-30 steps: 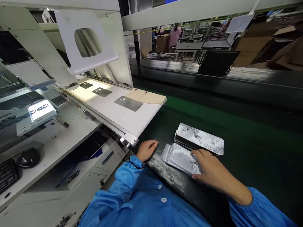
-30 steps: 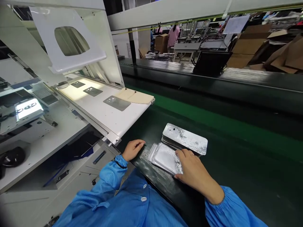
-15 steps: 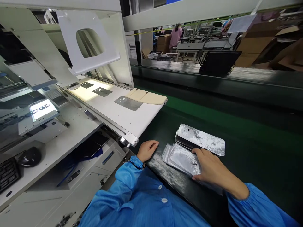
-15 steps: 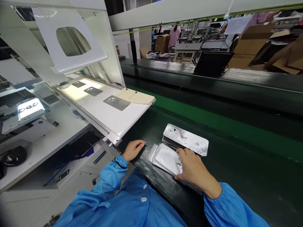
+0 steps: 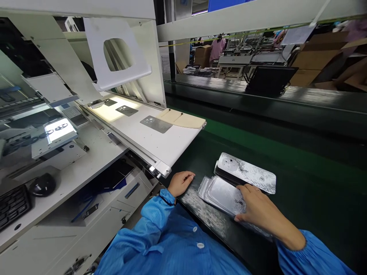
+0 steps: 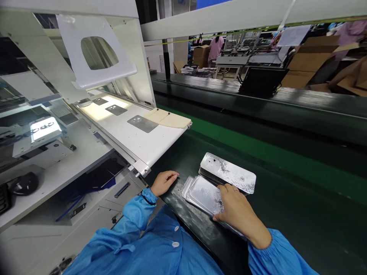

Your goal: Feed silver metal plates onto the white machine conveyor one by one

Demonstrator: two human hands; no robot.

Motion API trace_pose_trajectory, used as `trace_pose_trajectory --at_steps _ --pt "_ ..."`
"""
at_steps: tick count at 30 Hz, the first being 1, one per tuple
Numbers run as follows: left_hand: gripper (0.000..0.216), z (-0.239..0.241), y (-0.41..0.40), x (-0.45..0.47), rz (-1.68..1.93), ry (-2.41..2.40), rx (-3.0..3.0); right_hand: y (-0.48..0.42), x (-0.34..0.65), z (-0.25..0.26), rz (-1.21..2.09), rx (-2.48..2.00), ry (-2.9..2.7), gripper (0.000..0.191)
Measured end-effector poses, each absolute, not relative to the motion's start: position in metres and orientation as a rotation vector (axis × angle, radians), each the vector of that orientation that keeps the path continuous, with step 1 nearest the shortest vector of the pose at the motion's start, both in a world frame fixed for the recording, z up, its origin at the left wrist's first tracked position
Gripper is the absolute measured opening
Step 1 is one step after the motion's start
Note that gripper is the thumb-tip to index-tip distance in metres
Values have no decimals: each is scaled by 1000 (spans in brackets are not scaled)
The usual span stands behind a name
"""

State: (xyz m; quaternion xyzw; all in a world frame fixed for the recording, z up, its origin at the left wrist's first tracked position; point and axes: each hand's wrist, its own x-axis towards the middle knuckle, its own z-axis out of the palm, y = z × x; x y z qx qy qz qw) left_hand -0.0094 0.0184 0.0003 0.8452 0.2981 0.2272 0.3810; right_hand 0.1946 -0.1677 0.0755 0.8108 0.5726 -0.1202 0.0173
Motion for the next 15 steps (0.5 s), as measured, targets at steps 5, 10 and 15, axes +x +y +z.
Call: trace_pose_trajectory --at_steps 5,10,15 --pt "28 0 19 -9 571 764 2161 -166 194 73 -377 2538 1722 70" --pt "28 -1 19 -9 587 744 2157 -164 194 73 -413 2608 1687 65" --pt "28 -2 20 -9 579 737 2156 -165 193 75 -475 2650 1635 65"
